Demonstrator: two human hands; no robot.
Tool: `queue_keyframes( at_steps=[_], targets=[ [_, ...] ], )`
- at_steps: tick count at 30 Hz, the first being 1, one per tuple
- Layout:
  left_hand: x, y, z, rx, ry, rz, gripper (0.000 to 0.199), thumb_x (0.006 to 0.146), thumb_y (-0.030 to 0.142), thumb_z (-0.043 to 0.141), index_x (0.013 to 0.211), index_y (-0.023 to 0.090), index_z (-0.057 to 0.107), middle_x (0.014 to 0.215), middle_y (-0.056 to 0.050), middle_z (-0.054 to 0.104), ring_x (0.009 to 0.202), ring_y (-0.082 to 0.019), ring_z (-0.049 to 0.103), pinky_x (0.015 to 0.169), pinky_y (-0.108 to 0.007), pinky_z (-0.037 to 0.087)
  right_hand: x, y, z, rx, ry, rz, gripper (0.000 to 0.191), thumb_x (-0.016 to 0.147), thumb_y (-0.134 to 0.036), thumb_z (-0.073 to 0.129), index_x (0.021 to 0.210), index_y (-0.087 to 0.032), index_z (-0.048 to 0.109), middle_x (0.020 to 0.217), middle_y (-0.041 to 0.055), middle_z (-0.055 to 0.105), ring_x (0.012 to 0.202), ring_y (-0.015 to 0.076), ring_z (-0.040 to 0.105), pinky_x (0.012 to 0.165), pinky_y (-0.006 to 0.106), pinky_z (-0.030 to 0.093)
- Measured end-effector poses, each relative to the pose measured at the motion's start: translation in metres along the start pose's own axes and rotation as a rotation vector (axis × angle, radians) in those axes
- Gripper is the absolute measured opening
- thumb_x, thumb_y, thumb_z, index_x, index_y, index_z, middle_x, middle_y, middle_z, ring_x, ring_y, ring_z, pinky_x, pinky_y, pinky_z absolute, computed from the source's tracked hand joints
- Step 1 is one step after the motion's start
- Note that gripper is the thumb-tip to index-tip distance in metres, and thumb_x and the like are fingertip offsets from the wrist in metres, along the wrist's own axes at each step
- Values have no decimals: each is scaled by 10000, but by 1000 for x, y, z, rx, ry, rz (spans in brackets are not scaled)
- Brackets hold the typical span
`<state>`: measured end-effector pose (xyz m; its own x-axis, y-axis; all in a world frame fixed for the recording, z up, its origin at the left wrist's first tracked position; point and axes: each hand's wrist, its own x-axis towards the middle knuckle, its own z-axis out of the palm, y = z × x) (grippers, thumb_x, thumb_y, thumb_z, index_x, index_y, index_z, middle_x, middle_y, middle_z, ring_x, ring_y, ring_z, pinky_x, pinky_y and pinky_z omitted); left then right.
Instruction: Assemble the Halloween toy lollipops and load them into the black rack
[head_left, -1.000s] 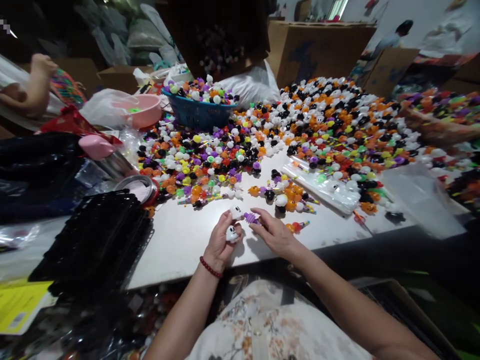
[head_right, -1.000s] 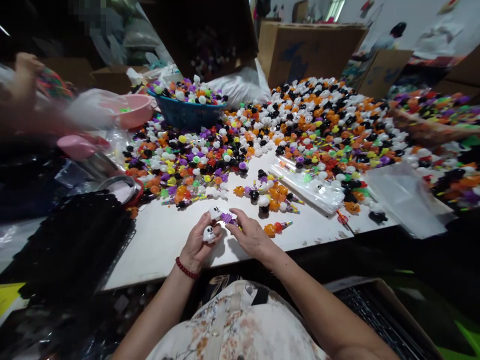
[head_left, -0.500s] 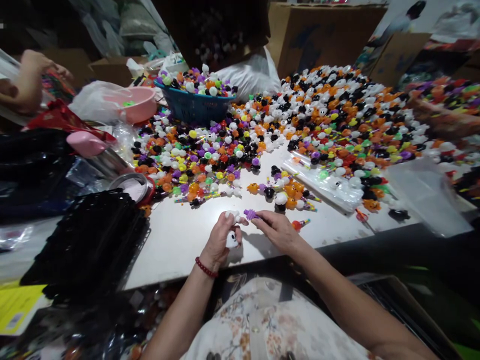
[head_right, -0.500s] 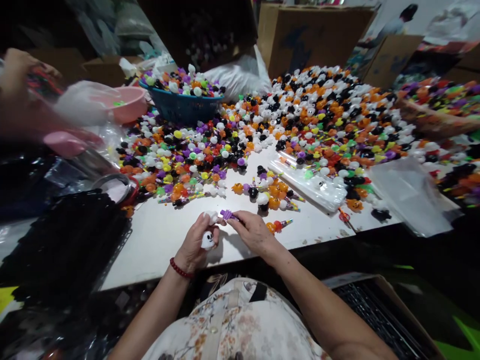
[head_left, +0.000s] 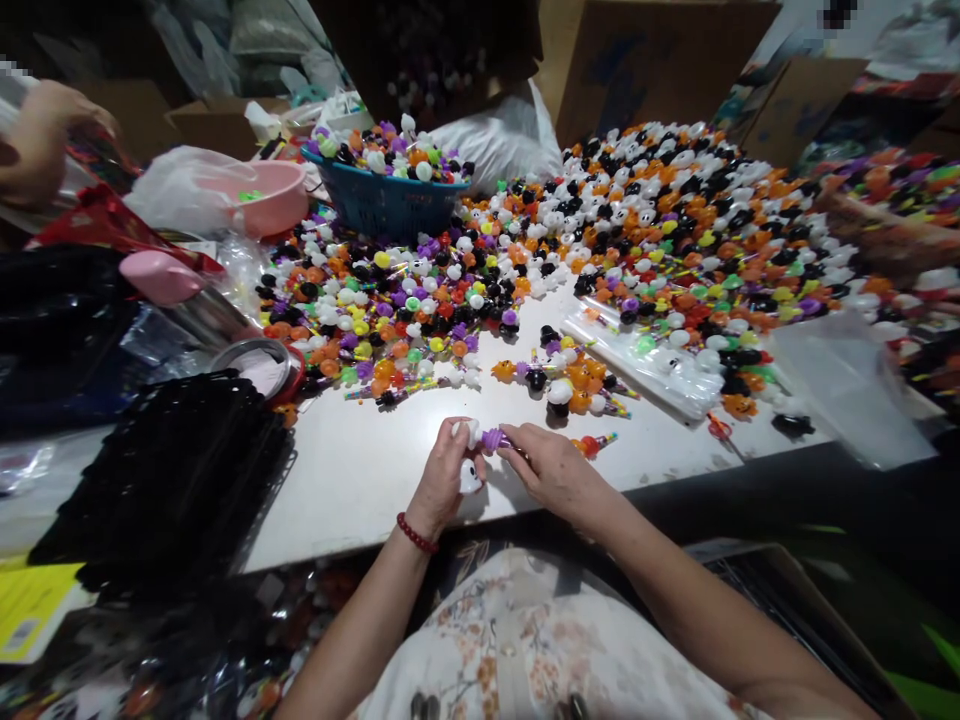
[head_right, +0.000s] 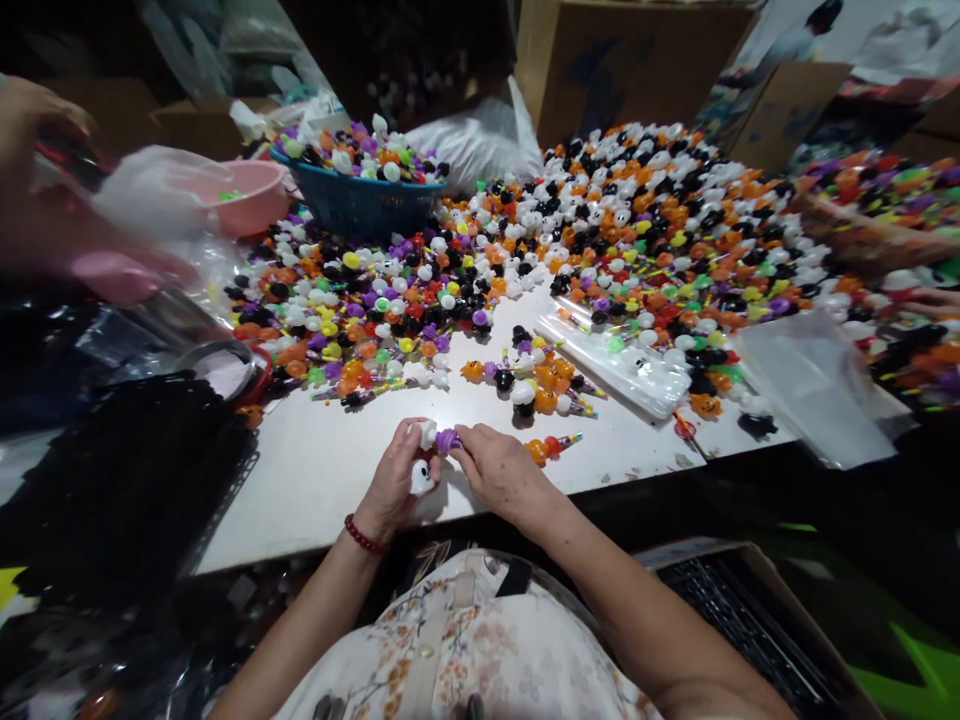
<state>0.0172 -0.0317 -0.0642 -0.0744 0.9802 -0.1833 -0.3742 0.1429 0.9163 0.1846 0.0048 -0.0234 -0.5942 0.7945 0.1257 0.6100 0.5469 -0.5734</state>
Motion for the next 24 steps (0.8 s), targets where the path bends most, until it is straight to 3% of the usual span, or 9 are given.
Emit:
queue_keyframes(
  at_steps=[4,8,12,16,20,22,24],
  targets=[
    [0,1,0,-56,-18,-9,304,890,500,573,949,202,564,716,-39,602,535,-130,527,496,-234,403,-1,-3,-3,96,3,56,430,964,-323,502,1370,-184,473,1028,101,690,904,230,652,806,329,474],
    [-3,2,1,-140,-59,-67,286,884,484,590,861,203,542,672,-20,551,510,-123,502,452,-226,377,1,-7,-7,191,-38,145,227,971,-343,488,1137,-202,554,883,48,686,801,200,646,714,289,443],
    [-11,2,6,-134,-78,-143,333,897,538,531,834,216,475,618,30,482,463,-111,470,408,-212,338,2,-12,-4,319,-92,113,96,979,-300,466,951,-228,522,855,8,681,762,166,628,695,262,419],
    [-18,-1,12,-101,-19,-159,366,881,575,538,849,219,458,589,43,487,440,-103,453,397,-208,325,6,-15,9,392,-110,107,101,969,-270,472,874,-237,472,786,-17,669,741,159,620,681,254,403],
    [-12,3,10,-98,50,-108,382,883,583,540,876,208,469,600,39,527,457,-95,480,423,-196,372,20,-10,15,511,-106,104,127,974,-339,472,911,-233,501,781,-25,669,740,151,613,710,257,419],
    [-5,9,3,-186,124,-97,379,882,569,557,913,198,484,653,22,569,471,-91,498,420,-189,389,28,-1,12,459,-45,99,202,991,-380,435,906,-226,533,761,-21,639,702,146,582,688,257,411],
    [1,15,-8,-379,201,-173,348,897,520,562,941,180,503,681,3,579,486,-88,509,404,-174,386,36,14,8,276,49,100,278,1004,-389,392,861,-216,555,720,-9,589,661,152,541,653,267,385]
  ],
)
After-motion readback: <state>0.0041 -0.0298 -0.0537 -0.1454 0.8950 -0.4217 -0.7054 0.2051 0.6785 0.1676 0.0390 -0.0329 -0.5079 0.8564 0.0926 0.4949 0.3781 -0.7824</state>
